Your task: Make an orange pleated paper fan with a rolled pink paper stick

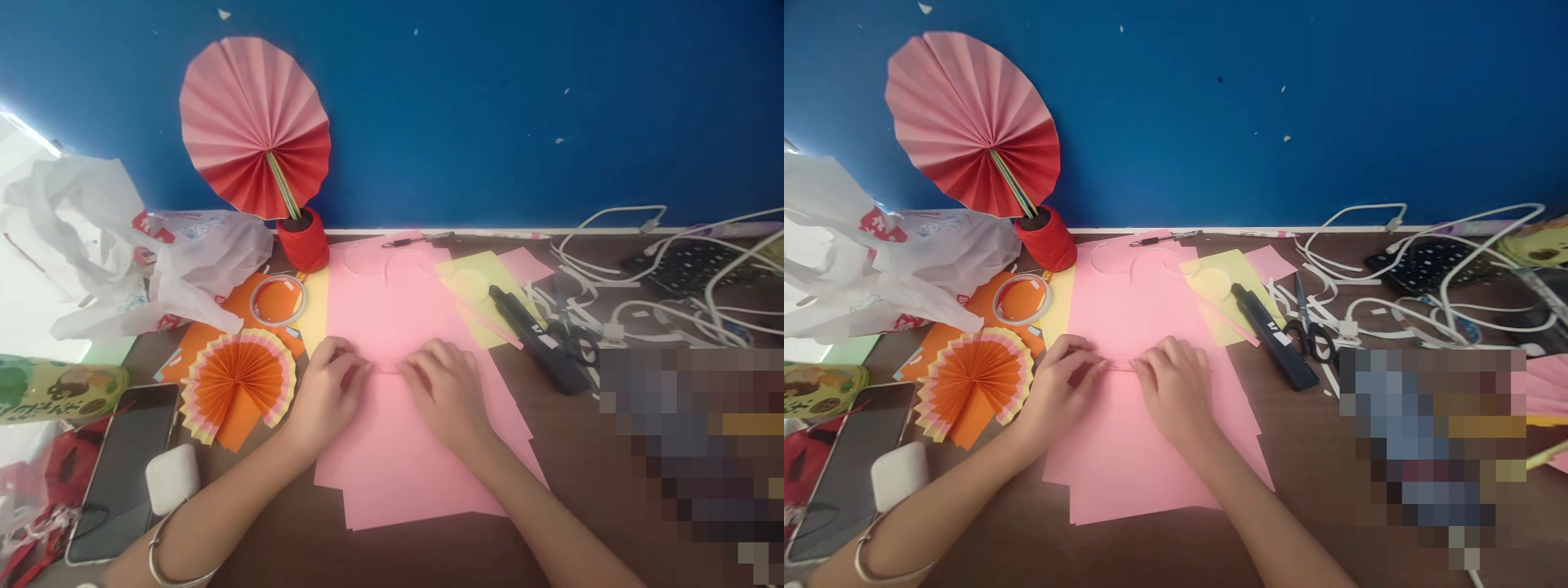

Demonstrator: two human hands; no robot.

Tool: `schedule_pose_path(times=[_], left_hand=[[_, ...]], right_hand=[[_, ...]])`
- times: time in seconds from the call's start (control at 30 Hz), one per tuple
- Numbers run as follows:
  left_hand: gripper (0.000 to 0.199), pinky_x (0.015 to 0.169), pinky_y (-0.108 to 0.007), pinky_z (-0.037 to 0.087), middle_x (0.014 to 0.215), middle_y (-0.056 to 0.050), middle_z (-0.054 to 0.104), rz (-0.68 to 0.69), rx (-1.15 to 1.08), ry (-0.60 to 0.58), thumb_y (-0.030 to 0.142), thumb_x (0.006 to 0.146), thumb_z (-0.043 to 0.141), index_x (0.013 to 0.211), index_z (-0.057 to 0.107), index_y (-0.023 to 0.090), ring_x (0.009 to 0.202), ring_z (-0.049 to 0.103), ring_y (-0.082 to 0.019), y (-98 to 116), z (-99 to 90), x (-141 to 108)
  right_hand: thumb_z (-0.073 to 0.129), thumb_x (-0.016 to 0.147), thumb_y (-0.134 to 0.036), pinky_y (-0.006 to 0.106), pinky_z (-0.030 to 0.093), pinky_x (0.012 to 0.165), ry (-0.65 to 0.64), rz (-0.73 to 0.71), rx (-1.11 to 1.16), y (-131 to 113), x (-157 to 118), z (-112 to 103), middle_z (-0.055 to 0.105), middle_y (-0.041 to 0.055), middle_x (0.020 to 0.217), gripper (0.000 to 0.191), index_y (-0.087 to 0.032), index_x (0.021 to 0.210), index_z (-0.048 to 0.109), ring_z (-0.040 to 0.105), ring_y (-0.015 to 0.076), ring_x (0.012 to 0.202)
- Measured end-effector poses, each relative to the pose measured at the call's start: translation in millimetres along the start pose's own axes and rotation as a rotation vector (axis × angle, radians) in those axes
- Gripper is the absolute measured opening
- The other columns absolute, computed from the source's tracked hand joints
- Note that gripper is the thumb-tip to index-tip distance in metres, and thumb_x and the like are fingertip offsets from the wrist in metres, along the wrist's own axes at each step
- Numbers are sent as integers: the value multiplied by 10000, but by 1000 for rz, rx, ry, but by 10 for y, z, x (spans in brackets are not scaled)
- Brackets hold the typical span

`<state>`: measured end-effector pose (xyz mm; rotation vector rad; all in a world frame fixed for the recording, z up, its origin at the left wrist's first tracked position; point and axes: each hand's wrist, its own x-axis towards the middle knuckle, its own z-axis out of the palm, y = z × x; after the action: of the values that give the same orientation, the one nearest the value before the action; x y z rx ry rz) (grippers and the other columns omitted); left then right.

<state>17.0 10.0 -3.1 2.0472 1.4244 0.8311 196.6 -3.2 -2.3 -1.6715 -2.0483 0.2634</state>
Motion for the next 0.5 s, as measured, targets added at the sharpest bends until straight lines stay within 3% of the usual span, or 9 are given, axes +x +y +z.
schedule_pose_path(times=[0.33,0.5], left_hand=[[112,703,-300,438,850,-39,490,-5,81,-18,172,832,455,725,487,183,795,487,-158,31,15,31],[120,705,-317,429,836,-45,491,-19,121,-48,161,829,446,711,446,183,810,483,-176,35,34,39]], right_hand=[[409,888,-442,313,283,607,45,21,-39,41,2,73,470,21,668,376,-202,600,425,408,165,641],[411,891,-411,311,285,604,46,20,-68,48,12,78,451,21,657,364,-207,591,384,389,165,629]])
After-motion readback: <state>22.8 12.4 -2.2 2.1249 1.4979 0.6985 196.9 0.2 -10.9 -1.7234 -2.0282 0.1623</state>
